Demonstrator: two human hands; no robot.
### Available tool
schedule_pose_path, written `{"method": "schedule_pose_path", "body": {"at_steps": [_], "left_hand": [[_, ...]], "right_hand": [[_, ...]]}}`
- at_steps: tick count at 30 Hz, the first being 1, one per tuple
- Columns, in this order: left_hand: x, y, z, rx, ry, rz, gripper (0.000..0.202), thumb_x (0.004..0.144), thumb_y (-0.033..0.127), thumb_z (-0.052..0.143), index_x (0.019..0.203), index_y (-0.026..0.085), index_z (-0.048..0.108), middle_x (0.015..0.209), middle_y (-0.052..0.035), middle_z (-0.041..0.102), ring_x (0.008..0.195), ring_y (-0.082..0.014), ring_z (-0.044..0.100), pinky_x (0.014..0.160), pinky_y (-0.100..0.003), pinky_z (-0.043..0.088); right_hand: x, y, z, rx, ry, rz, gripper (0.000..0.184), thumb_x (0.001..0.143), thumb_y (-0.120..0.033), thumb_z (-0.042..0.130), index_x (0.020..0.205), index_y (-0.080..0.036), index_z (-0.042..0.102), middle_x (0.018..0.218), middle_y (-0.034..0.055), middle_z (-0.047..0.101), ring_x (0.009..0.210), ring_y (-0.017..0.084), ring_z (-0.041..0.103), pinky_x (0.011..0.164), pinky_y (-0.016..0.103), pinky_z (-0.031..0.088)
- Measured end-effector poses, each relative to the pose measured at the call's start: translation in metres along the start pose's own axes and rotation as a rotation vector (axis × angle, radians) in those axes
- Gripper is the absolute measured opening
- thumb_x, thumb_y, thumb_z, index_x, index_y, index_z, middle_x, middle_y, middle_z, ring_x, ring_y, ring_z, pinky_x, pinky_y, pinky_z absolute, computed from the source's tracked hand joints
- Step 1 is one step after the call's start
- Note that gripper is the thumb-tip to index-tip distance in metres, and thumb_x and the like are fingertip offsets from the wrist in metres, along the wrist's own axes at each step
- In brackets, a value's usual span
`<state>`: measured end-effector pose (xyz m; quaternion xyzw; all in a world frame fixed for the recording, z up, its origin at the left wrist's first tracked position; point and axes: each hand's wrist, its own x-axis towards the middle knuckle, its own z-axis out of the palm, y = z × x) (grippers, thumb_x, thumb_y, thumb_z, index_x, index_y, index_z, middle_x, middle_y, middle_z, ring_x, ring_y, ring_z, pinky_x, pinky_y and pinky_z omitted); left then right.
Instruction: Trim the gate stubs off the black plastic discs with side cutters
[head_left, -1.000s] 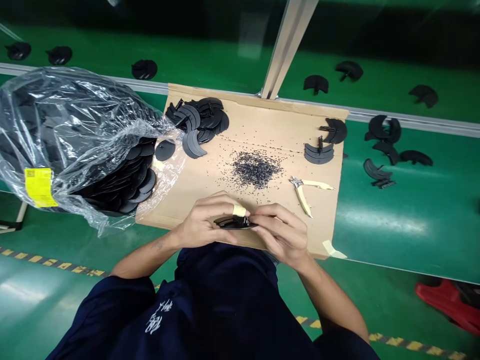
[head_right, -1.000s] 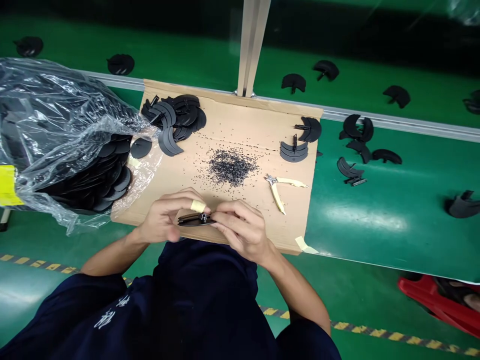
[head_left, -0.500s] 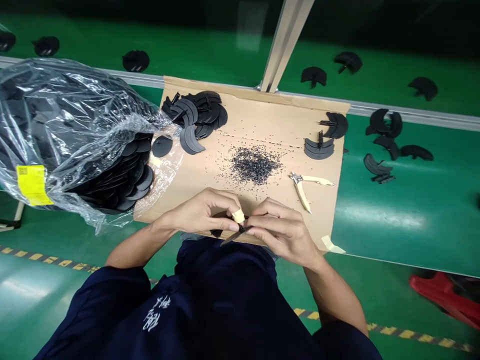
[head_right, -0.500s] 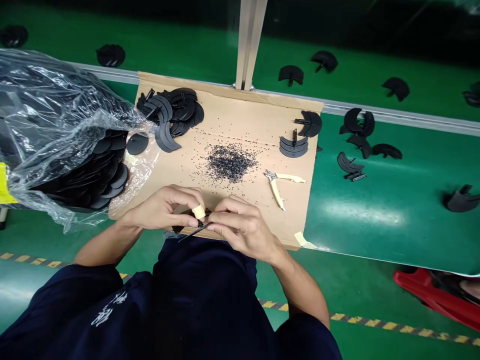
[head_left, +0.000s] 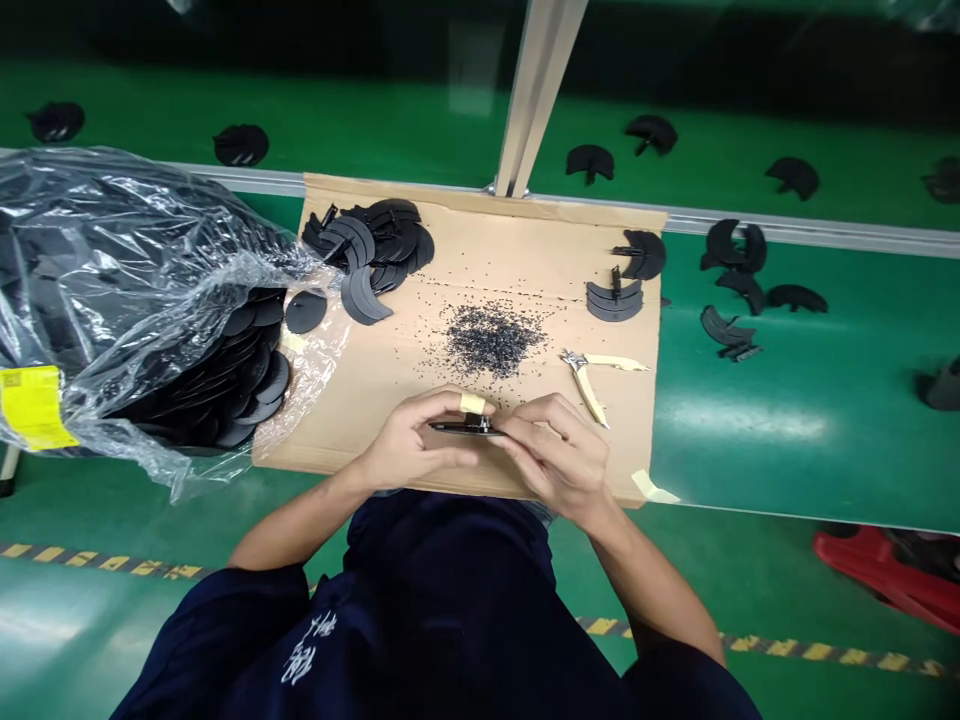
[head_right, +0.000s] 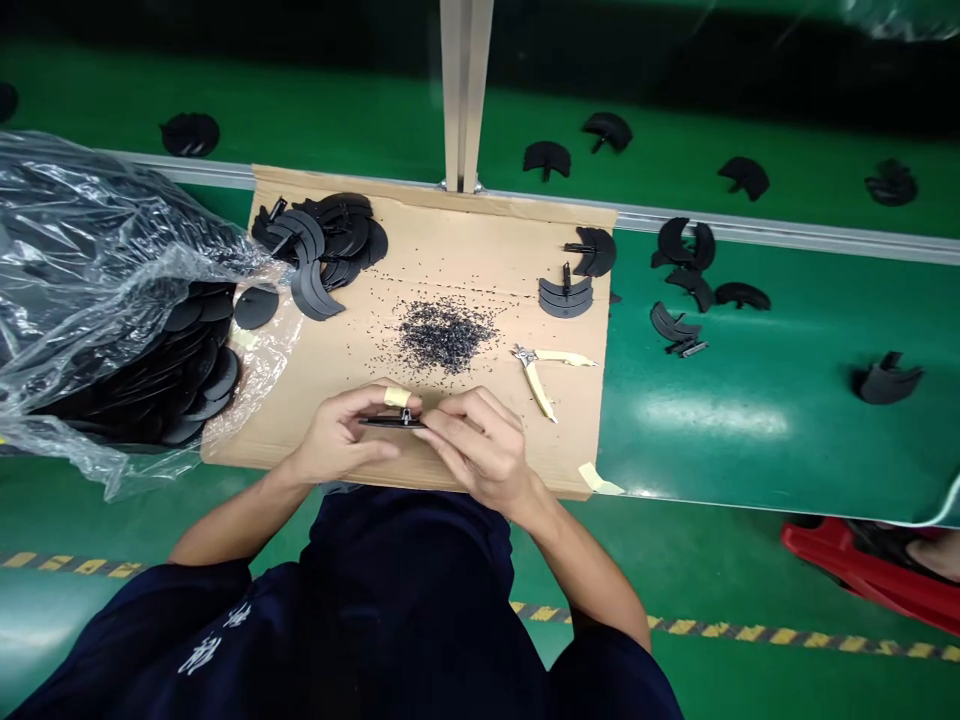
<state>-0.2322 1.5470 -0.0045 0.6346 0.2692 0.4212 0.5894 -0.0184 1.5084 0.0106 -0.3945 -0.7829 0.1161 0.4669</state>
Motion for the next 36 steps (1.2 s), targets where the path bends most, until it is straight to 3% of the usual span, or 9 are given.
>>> {"method": "schedule_pose_path", "body": {"at_steps": [3, 7, 10, 13, 16, 19, 24, 28, 36], "left_hand": [[-0.001, -0.005, 0.000, 0.129, 0.090, 0.024, 0.023, 0.088, 0.032, 0.082, 0.107, 0.019, 0.080, 0.100, -0.0077, 0.081, 0.093, -0.0174, 0.077, 0.086, -0.025, 0.063], [0.000, -0.008, -0.008, 0.187, 0.141, 0.055, 0.023, 0.090, 0.034, 0.080, 0.105, 0.017, 0.080, 0.096, -0.0089, 0.082, 0.088, -0.0185, 0.077, 0.082, -0.028, 0.064], [0.002, -0.008, -0.013, 0.209, 0.144, 0.063, 0.022, 0.091, 0.034, 0.079, 0.105, 0.017, 0.080, 0.097, -0.0094, 0.082, 0.089, -0.0192, 0.077, 0.082, -0.030, 0.064], [0.003, -0.008, -0.015, 0.221, 0.138, 0.068, 0.024, 0.090, 0.031, 0.080, 0.110, 0.018, 0.079, 0.100, -0.0086, 0.082, 0.091, -0.0186, 0.078, 0.083, -0.028, 0.063], [0.006, -0.007, -0.015, 0.253, 0.140, 0.072, 0.023, 0.089, 0.028, 0.081, 0.110, 0.018, 0.079, 0.101, -0.0080, 0.082, 0.092, -0.0176, 0.077, 0.085, -0.027, 0.062], [0.009, -0.007, -0.015, 0.277, 0.125, 0.110, 0.020, 0.090, 0.026, 0.080, 0.107, 0.017, 0.079, 0.098, -0.0089, 0.081, 0.092, -0.0178, 0.075, 0.086, -0.029, 0.061], [0.016, -0.006, -0.015, 0.306, 0.109, 0.126, 0.020, 0.091, 0.027, 0.078, 0.108, 0.017, 0.078, 0.097, -0.0104, 0.080, 0.090, -0.0190, 0.074, 0.082, -0.031, 0.061], [0.020, -0.005, -0.016, 0.344, 0.085, 0.115, 0.019, 0.092, 0.029, 0.077, 0.107, 0.017, 0.078, 0.095, -0.0099, 0.079, 0.089, -0.0185, 0.073, 0.081, -0.030, 0.061], [0.021, -0.007, -0.019, 0.354, 0.076, 0.116, 0.020, 0.092, 0.031, 0.077, 0.107, 0.017, 0.078, 0.094, -0.0088, 0.078, 0.087, -0.0174, 0.072, 0.079, -0.028, 0.060]], "right_hand": [[-0.007, 0.018, -0.016, -0.130, -0.146, 0.056, 0.041, 0.095, -0.038, 0.074, 0.131, -0.022, 0.064, 0.117, 0.0137, 0.069, 0.106, 0.027, 0.068, 0.087, 0.045, 0.061], [-0.029, 0.054, -0.047, -0.551, -0.239, 0.327, 0.074, 0.092, -0.060, 0.068, 0.151, -0.020, 0.048, 0.151, 0.0237, 0.048, 0.144, 0.047, 0.041, 0.111, 0.069, 0.042], [-0.043, 0.074, -0.064, -0.647, -0.277, 0.483, 0.073, 0.096, -0.057, 0.059, 0.153, -0.014, 0.045, 0.146, 0.0272, 0.049, 0.139, 0.050, 0.043, 0.107, 0.070, 0.043], [-0.042, 0.077, -0.072, -0.627, -0.319, 0.590, 0.065, 0.098, -0.055, 0.054, 0.150, -0.016, 0.049, 0.136, 0.0249, 0.054, 0.121, 0.045, 0.057, 0.091, 0.059, 0.055], [-0.032, 0.071, -0.074, -0.551, -0.308, 0.648, 0.057, 0.097, -0.058, 0.054, 0.140, -0.020, 0.058, 0.130, 0.0202, 0.057, 0.107, 0.038, 0.065, 0.077, 0.047, 0.059], [-0.019, 0.061, -0.069, -0.266, -0.292, 0.587, 0.045, 0.100, -0.056, 0.051, 0.129, -0.021, 0.059, 0.122, 0.0146, 0.063, 0.098, 0.030, 0.068, 0.081, 0.043, 0.059], [-0.003, 0.044, -0.046, 0.190, -0.337, 0.412, 0.042, 0.109, -0.049, 0.035, 0.137, -0.022, 0.050, 0.110, 0.0104, 0.069, 0.091, 0.023, 0.069, 0.079, 0.036, 0.057], [0.006, 0.039, -0.030, 0.098, -0.346, 0.279, 0.038, 0.106, -0.045, 0.046, 0.133, -0.020, 0.056, 0.106, 0.0117, 0.068, 0.088, 0.023, 0.066, 0.075, 0.034, 0.056], [0.008, 0.046, -0.025, -0.145, -0.336, 0.081, 0.040, 0.103, -0.047, 0.055, 0.130, -0.018, 0.056, 0.106, 0.0138, 0.067, 0.088, 0.026, 0.065, 0.075, 0.038, 0.056]]}}
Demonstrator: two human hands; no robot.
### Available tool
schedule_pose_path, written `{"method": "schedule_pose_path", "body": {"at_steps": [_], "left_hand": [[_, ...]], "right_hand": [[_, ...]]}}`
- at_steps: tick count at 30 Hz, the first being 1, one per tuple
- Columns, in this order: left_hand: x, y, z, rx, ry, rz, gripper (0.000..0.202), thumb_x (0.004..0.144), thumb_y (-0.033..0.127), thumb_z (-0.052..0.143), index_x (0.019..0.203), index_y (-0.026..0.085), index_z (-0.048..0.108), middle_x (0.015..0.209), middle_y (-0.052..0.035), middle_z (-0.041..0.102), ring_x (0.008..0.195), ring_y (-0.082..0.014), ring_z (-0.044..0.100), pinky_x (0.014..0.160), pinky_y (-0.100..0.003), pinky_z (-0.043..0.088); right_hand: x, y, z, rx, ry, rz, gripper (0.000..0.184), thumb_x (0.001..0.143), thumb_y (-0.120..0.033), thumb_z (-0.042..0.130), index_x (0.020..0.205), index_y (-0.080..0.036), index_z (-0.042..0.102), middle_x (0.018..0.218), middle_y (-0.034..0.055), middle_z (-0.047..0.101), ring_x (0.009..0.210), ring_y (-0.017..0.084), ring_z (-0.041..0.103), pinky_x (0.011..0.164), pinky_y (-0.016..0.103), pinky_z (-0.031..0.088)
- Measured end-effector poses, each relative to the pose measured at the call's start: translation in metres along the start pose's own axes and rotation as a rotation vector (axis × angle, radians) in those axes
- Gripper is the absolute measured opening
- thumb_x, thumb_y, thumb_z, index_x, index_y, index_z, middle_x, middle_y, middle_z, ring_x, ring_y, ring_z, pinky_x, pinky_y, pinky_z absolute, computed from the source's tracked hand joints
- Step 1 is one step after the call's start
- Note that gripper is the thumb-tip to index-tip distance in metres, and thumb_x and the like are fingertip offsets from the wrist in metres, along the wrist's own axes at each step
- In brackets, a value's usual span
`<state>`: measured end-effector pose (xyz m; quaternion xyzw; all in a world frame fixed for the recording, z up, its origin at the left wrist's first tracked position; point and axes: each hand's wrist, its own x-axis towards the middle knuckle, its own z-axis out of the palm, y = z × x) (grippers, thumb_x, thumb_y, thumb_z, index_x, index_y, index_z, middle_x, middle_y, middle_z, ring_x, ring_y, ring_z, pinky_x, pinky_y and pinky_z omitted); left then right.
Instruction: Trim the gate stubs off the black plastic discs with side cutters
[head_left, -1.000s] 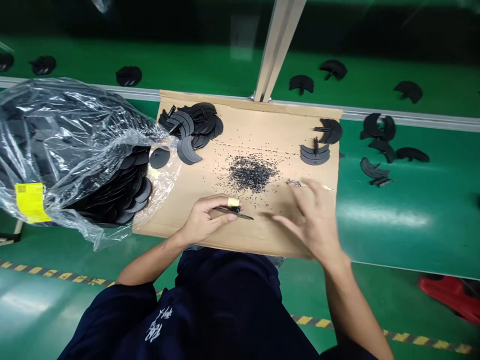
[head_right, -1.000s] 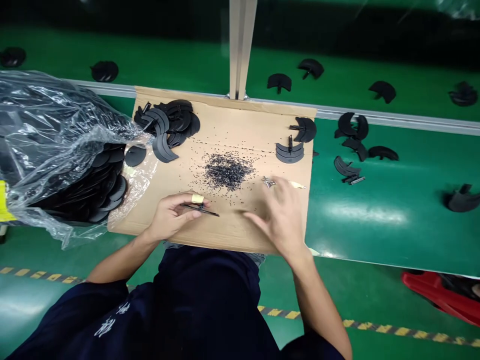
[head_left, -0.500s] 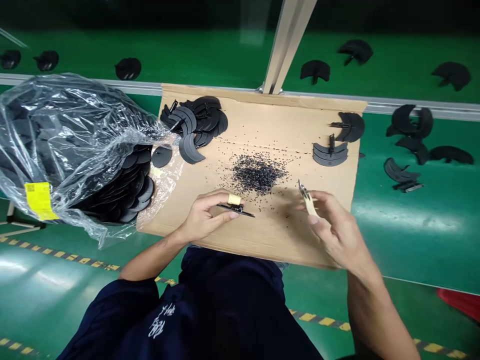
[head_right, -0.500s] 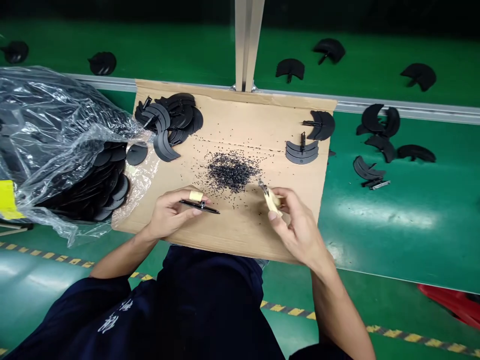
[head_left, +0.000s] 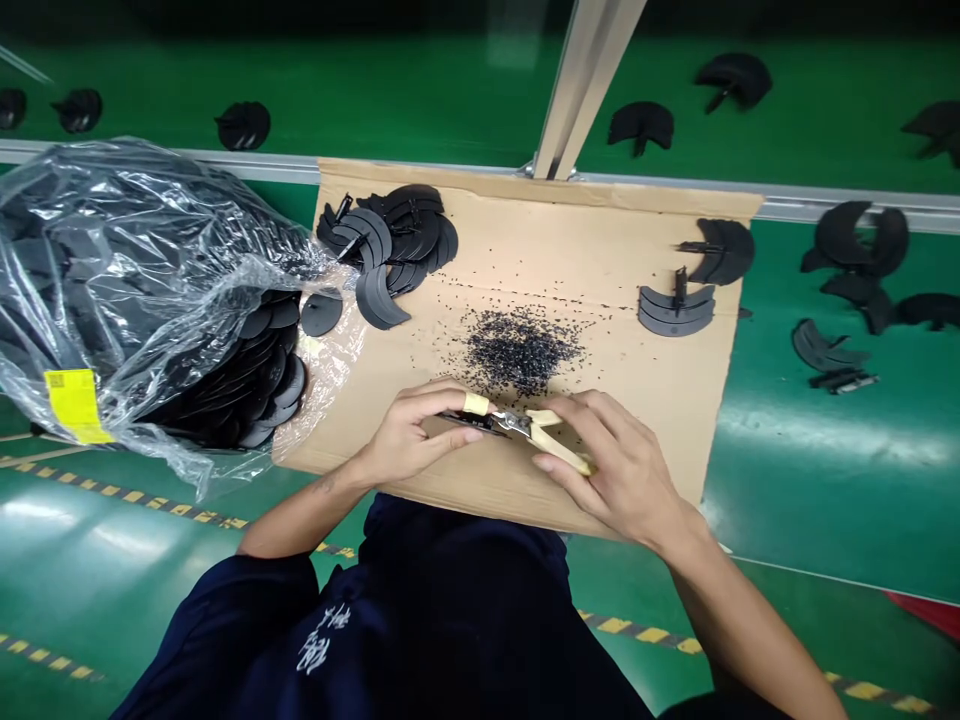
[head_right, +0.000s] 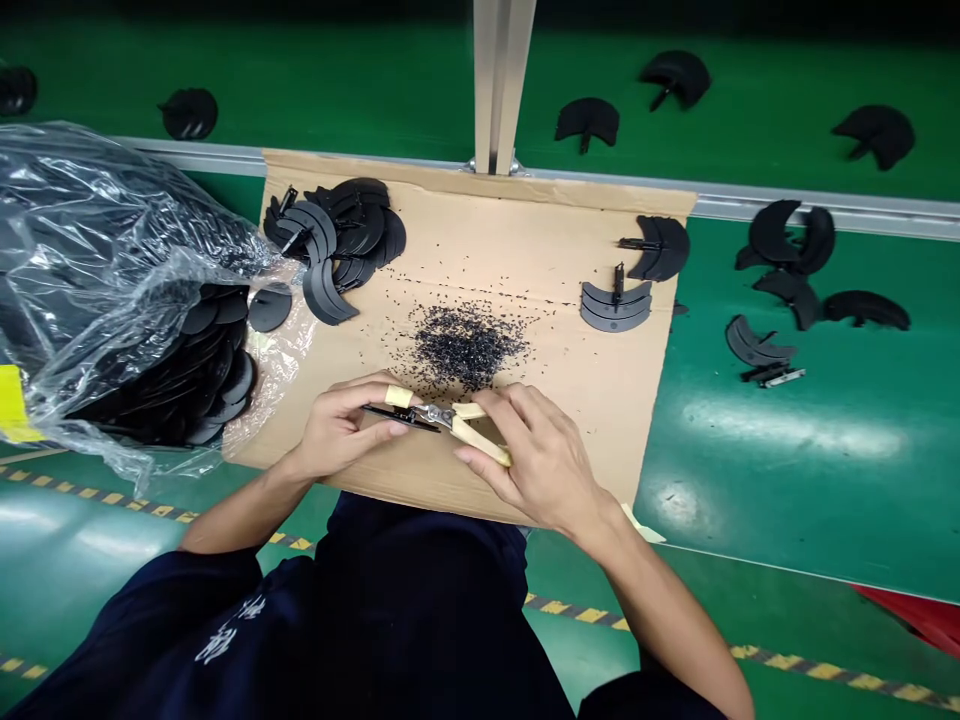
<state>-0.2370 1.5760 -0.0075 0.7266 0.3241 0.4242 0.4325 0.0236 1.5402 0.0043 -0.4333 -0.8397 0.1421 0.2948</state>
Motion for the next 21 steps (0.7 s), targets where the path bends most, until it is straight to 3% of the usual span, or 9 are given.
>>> {"method": "schedule_pose_path", "body": {"at_steps": [9, 16, 21], "left_hand": [[-0.0003, -0.0045, 0.0019, -0.034, 0.019, 0.001, 0.020, 0.089, 0.033, 0.080, 0.102, 0.018, 0.079, 0.088, -0.0076, 0.078, 0.082, -0.0177, 0.073, 0.076, -0.029, 0.059], [-0.0032, -0.0028, 0.0016, -0.068, 0.061, -0.042, 0.023, 0.088, 0.036, 0.081, 0.102, 0.017, 0.079, 0.093, -0.0086, 0.079, 0.085, -0.0187, 0.073, 0.078, -0.029, 0.059], [0.0003, 0.0019, -0.0002, 0.130, 0.021, 0.065, 0.025, 0.092, 0.031, 0.078, 0.114, 0.021, 0.078, 0.099, -0.0086, 0.079, 0.090, -0.0189, 0.067, 0.082, -0.033, 0.057]], "right_hand": [[0.0048, 0.0001, -0.0018, -0.138, -0.007, -0.037, 0.031, 0.103, -0.043, 0.059, 0.121, -0.019, 0.065, 0.090, 0.0090, 0.068, 0.079, 0.022, 0.065, 0.069, 0.034, 0.052], [0.0065, -0.0010, 0.0072, 0.105, 0.048, 0.037, 0.027, 0.105, -0.039, 0.056, 0.122, -0.019, 0.062, 0.087, 0.0064, 0.066, 0.072, 0.019, 0.063, 0.064, 0.031, 0.051], [0.0062, -0.0061, 0.0032, -0.174, 0.086, 0.018, 0.032, 0.101, -0.042, 0.063, 0.123, -0.018, 0.064, 0.092, 0.0097, 0.069, 0.077, 0.023, 0.064, 0.067, 0.035, 0.050]]}}
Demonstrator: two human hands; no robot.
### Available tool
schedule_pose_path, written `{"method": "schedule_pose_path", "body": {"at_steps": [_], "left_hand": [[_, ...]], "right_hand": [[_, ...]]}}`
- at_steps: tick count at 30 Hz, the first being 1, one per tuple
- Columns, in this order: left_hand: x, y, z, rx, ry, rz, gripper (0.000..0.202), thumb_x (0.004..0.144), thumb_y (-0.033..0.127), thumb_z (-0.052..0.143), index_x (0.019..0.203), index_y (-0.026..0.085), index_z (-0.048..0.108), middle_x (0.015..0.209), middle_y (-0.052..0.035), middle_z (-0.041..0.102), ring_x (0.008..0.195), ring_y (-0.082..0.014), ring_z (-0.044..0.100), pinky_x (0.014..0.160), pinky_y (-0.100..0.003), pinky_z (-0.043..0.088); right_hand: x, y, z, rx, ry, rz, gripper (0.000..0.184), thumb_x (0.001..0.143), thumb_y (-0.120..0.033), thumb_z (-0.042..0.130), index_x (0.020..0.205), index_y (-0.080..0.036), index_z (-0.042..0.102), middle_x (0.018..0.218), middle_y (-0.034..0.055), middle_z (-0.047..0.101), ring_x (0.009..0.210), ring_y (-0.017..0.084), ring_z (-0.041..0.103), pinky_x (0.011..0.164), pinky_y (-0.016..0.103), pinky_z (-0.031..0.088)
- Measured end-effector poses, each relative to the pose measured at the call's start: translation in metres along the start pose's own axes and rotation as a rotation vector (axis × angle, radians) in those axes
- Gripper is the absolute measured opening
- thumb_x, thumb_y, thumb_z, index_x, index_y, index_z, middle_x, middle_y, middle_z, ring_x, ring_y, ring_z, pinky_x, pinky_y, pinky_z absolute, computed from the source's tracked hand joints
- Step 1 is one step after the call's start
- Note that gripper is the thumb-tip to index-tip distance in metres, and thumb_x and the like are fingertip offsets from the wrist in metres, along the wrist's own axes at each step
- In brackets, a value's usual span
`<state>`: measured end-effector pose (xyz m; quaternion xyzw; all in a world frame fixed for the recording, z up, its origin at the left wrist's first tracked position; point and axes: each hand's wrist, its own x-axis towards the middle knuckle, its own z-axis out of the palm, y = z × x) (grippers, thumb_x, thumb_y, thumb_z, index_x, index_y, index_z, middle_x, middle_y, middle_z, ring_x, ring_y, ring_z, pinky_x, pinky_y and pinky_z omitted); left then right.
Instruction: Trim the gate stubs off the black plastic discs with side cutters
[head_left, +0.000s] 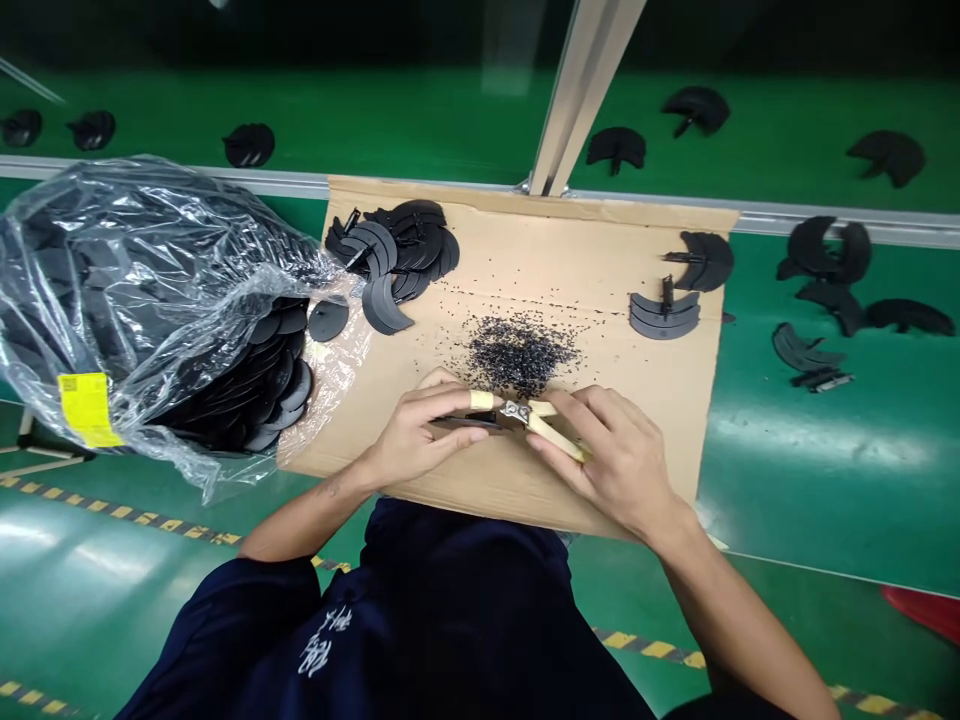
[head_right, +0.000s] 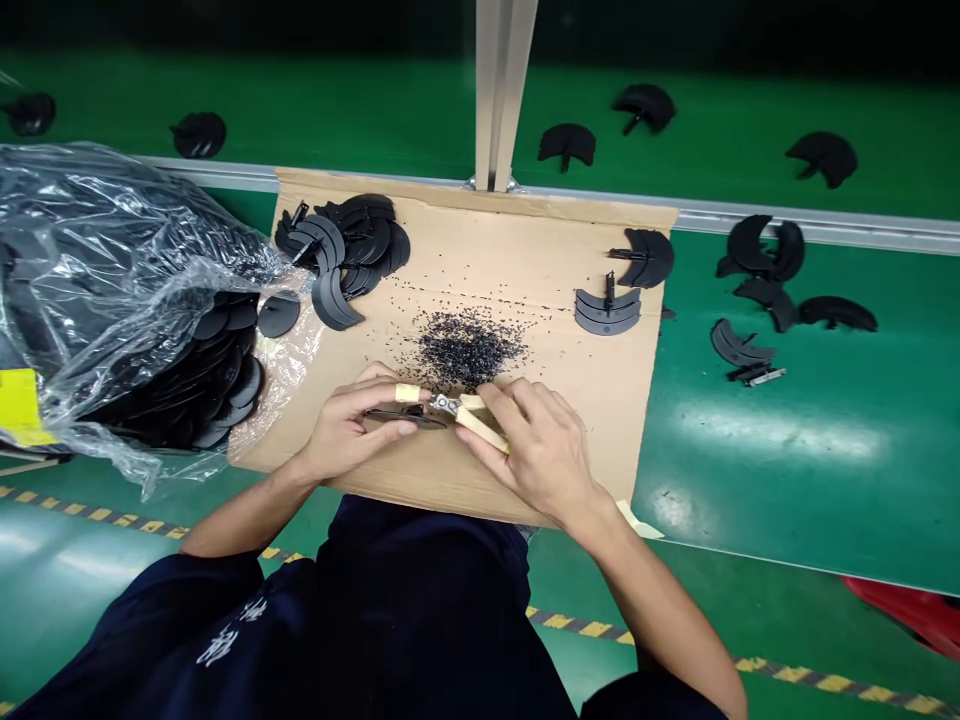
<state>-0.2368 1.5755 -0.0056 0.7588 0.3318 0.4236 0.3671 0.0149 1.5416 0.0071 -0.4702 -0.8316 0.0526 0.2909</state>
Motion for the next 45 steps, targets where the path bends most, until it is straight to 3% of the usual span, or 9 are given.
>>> {"method": "schedule_pose_path", "body": {"at_steps": [3, 7, 12, 18, 23, 28, 33, 39, 45], "left_hand": [[0.002, 0.001, -0.001, 0.116, 0.011, 0.077, 0.023, 0.093, 0.026, 0.076, 0.115, 0.021, 0.078, 0.101, -0.0086, 0.080, 0.088, -0.0188, 0.067, 0.081, -0.034, 0.055], [0.000, 0.001, -0.007, 0.099, 0.092, 0.133, 0.022, 0.093, 0.021, 0.075, 0.115, 0.020, 0.076, 0.100, -0.0073, 0.080, 0.092, -0.0190, 0.073, 0.082, -0.033, 0.059], [-0.009, 0.002, -0.008, 0.043, 0.108, 0.154, 0.015, 0.090, 0.015, 0.076, 0.103, 0.017, 0.070, 0.102, -0.0093, 0.078, 0.097, -0.0187, 0.075, 0.087, -0.031, 0.062], [-0.012, 0.004, -0.004, 0.148, 0.107, 0.190, 0.020, 0.092, 0.012, 0.070, 0.110, 0.018, 0.067, 0.101, -0.0091, 0.074, 0.096, -0.0185, 0.072, 0.083, -0.030, 0.062], [-0.013, 0.001, -0.005, 0.248, 0.106, 0.163, 0.034, 0.094, 0.007, 0.058, 0.123, 0.020, 0.072, 0.109, -0.0101, 0.071, 0.100, -0.0190, 0.071, 0.087, -0.032, 0.061], [-0.014, 0.001, -0.004, 0.007, 0.092, 0.040, 0.024, 0.096, 0.013, 0.064, 0.114, 0.020, 0.078, 0.105, -0.0093, 0.076, 0.098, -0.0178, 0.073, 0.085, -0.029, 0.061], [-0.013, 0.006, 0.002, -0.318, 0.083, -0.079, 0.018, 0.091, 0.028, 0.079, 0.106, 0.020, 0.081, 0.095, -0.0090, 0.079, 0.089, -0.0172, 0.075, 0.080, -0.025, 0.060], [-0.013, 0.010, 0.011, -0.386, 0.153, -0.214, 0.030, 0.081, 0.044, 0.087, 0.095, 0.017, 0.083, 0.090, -0.0095, 0.079, 0.083, -0.0174, 0.075, 0.073, -0.023, 0.060], [-0.011, 0.010, 0.013, -0.402, 0.156, -0.182, 0.025, 0.082, 0.040, 0.086, 0.095, 0.020, 0.084, 0.088, -0.0085, 0.078, 0.080, -0.0164, 0.074, 0.070, -0.023, 0.059]], "right_hand": [[-0.002, -0.002, -0.009, -0.025, -0.010, 0.033, 0.033, 0.100, -0.043, 0.063, 0.122, -0.018, 0.066, 0.093, 0.0100, 0.070, 0.079, 0.024, 0.066, 0.071, 0.037, 0.051], [-0.007, -0.003, -0.015, 0.317, -0.036, 0.254, 0.027, 0.102, -0.041, 0.060, 0.120, -0.022, 0.067, 0.100, 0.0085, 0.072, 0.081, 0.021, 0.068, 0.073, 0.034, 0.055], [-0.010, -0.011, 0.001, 0.741, -0.025, 0.349, 0.034, 0.102, -0.051, 0.057, 0.117, -0.022, 0.068, 0.118, 0.0119, 0.073, 0.110, 0.026, 0.070, 0.089, 0.039, 0.059], [-0.011, -0.029, 0.016, 0.984, 0.071, 0.357, 0.044, 0.102, -0.058, 0.054, 0.119, -0.021, 0.069, 0.131, 0.0161, 0.068, 0.112, 0.028, 0.070, 0.083, 0.039, 0.063], [-0.013, -0.037, 0.007, 0.913, 0.088, 0.240, 0.040, 0.102, -0.057, 0.054, 0.118, -0.023, 0.068, 0.119, 0.0133, 0.071, 0.112, 0.028, 0.068, 0.092, 0.044, 0.060], [-0.012, -0.022, 0.001, 0.615, 0.126, 0.157, 0.034, 0.101, -0.047, 0.060, 0.122, -0.021, 0.066, 0.106, 0.0118, 0.070, 0.092, 0.024, 0.067, 0.075, 0.037, 0.059], [-0.008, -0.006, 0.002, 0.269, 0.105, -0.038, 0.039, 0.098, -0.037, 0.067, 0.131, -0.018, 0.060, 0.107, 0.0145, 0.070, 0.093, 0.026, 0.067, 0.076, 0.040, 0.059], [-0.005, -0.006, 0.001, 0.197, 0.084, -0.109, 0.045, 0.099, -0.042, 0.067, 0.135, -0.016, 0.057, 0.110, 0.0157, 0.071, 0.095, 0.026, 0.069, 0.076, 0.039, 0.061], [-0.006, -0.006, 0.000, 0.118, 0.095, -0.117, 0.047, 0.100, -0.044, 0.065, 0.134, -0.014, 0.057, 0.108, 0.0162, 0.071, 0.093, 0.026, 0.068, 0.074, 0.037, 0.059]]}}
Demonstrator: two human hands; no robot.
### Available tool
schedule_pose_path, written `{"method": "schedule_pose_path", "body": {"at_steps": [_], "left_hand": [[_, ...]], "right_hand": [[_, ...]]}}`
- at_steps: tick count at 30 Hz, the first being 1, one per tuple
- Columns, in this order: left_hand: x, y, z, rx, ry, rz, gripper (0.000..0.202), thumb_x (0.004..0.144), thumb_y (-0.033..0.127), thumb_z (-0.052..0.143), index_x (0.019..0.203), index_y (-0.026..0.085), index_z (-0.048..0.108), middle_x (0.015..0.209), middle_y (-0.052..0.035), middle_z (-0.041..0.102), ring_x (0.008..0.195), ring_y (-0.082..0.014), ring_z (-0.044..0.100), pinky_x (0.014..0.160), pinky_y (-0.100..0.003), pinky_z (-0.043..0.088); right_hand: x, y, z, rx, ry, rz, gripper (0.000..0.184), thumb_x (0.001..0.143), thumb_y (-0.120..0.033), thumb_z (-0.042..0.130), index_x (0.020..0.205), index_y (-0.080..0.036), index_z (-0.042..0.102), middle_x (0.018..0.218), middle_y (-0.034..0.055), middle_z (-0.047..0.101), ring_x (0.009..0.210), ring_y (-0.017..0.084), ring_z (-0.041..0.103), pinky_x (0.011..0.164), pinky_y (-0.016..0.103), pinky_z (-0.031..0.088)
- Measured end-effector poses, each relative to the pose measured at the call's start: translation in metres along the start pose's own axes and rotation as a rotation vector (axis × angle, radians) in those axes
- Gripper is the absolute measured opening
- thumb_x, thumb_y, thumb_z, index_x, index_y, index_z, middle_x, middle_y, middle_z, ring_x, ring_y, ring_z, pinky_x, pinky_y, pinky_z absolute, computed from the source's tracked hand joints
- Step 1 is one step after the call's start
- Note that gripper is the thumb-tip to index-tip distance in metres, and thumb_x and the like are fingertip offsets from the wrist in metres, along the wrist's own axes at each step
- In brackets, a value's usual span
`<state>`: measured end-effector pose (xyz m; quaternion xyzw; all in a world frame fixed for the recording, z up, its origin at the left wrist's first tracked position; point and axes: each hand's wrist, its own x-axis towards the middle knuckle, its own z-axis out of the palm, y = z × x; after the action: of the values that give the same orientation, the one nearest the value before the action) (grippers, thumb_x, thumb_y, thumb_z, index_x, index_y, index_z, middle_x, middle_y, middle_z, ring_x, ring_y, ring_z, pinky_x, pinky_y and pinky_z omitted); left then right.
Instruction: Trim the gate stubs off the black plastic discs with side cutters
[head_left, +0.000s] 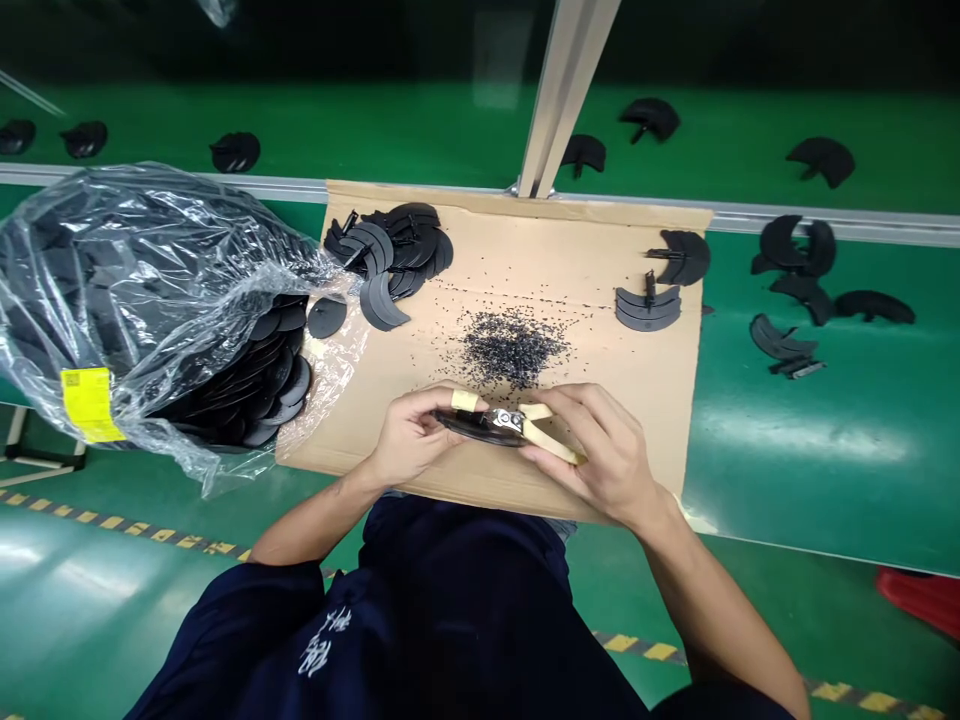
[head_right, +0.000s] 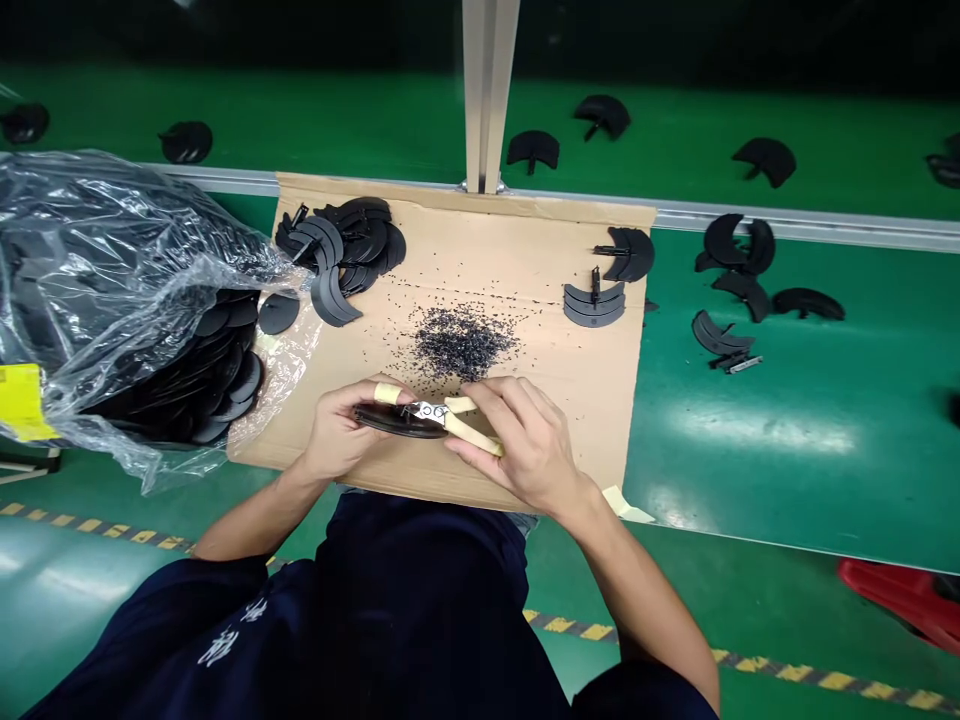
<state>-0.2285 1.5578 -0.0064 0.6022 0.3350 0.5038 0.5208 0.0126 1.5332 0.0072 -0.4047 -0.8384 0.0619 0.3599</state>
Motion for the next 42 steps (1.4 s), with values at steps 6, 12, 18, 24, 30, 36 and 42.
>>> {"method": "schedule_pose_path", "body": {"at_steps": [6, 12, 18, 24, 30, 36, 42], "left_hand": [[-0.001, -0.001, -0.002, 0.061, -0.028, 0.061, 0.019, 0.084, 0.036, 0.086, 0.099, 0.023, 0.085, 0.090, -0.0084, 0.080, 0.082, -0.0165, 0.075, 0.072, -0.024, 0.059], [-0.002, 0.001, -0.003, 0.105, -0.059, 0.120, 0.017, 0.087, 0.032, 0.083, 0.101, 0.023, 0.085, 0.091, -0.0081, 0.081, 0.081, -0.0164, 0.075, 0.073, -0.025, 0.060], [-0.005, 0.013, -0.015, 0.152, -0.125, -0.038, 0.023, 0.093, 0.033, 0.076, 0.110, 0.018, 0.077, 0.101, -0.0086, 0.080, 0.092, -0.0184, 0.077, 0.085, -0.026, 0.061], [0.033, 0.039, -0.062, 0.385, -0.151, -0.137, 0.053, 0.101, 0.062, 0.052, 0.116, 0.015, 0.074, 0.110, -0.0117, 0.078, 0.103, -0.0252, 0.074, 0.096, -0.036, 0.059], [0.169, 0.044, -0.111, 0.902, -0.161, 0.149, 0.054, 0.100, 0.059, 0.048, 0.124, 0.016, 0.070, 0.128, -0.0136, 0.071, 0.124, -0.0306, 0.064, 0.113, -0.046, 0.049], [0.285, 0.007, -0.132, 1.198, -0.062, -0.011, 0.043, 0.084, 0.036, 0.062, 0.120, 0.012, 0.068, 0.130, -0.0168, 0.068, 0.133, -0.0340, 0.056, 0.121, -0.051, 0.039], [0.325, -0.002, -0.122, 1.200, -0.085, -0.102, 0.034, 0.070, 0.039, 0.076, 0.092, 0.015, 0.070, 0.108, -0.0176, 0.073, 0.127, -0.0442, 0.057, 0.117, -0.062, 0.037]], "right_hand": [[0.001, -0.005, -0.006, -0.178, -0.028, -0.033, 0.039, 0.104, -0.042, 0.059, 0.131, -0.014, 0.059, 0.097, 0.0119, 0.073, 0.080, 0.021, 0.065, 0.069, 0.033, 0.052], [0.001, -0.010, -0.009, -0.164, -0.066, -0.037, 0.030, 0.105, -0.037, 0.059, 0.122, -0.014, 0.064, 0.088, 0.0086, 0.072, 0.072, 0.018, 0.062, 0.063, 0.031, 0.047], [-0.008, 0.000, -0.005, 0.073, -0.047, 0.174, 0.032, 0.105, -0.039, 0.057, 0.128, -0.017, 0.060, 0.101, 0.0108, 0.071, 0.083, 0.021, 0.066, 0.071, 0.032, 0.053], [-0.030, 0.020, -0.011, -0.372, -0.094, 0.250, 0.038, 0.106, -0.044, 0.050, 0.129, -0.016, 0.062, 0.102, 0.0138, 0.070, 0.089, 0.028, 0.062, 0.075, 0.040, 0.048], [-0.051, 0.034, -0.003, -0.377, 0.013, 0.323, 0.038, 0.105, -0.044, 0.048, 0.130, -0.018, 0.061, 0.106, 0.0138, 0.070, 0.092, 0.029, 0.062, 0.078, 0.040, 0.048], [-0.066, 0.050, -0.005, -0.387, 0.108, 0.411, 0.039, 0.104, -0.044, 0.050, 0.130, -0.017, 0.061, 0.110, 0.0142, 0.069, 0.101, 0.030, 0.061, 0.086, 0.044, 0.051], [-0.080, 0.058, -0.008, -0.396, 0.165, 0.408, 0.035, 0.100, -0.039, 0.059, 0.128, -0.018, 0.060, 0.119, 0.0154, 0.067, 0.121, 0.035, 0.058, 0.099, 0.054, 0.051]]}}
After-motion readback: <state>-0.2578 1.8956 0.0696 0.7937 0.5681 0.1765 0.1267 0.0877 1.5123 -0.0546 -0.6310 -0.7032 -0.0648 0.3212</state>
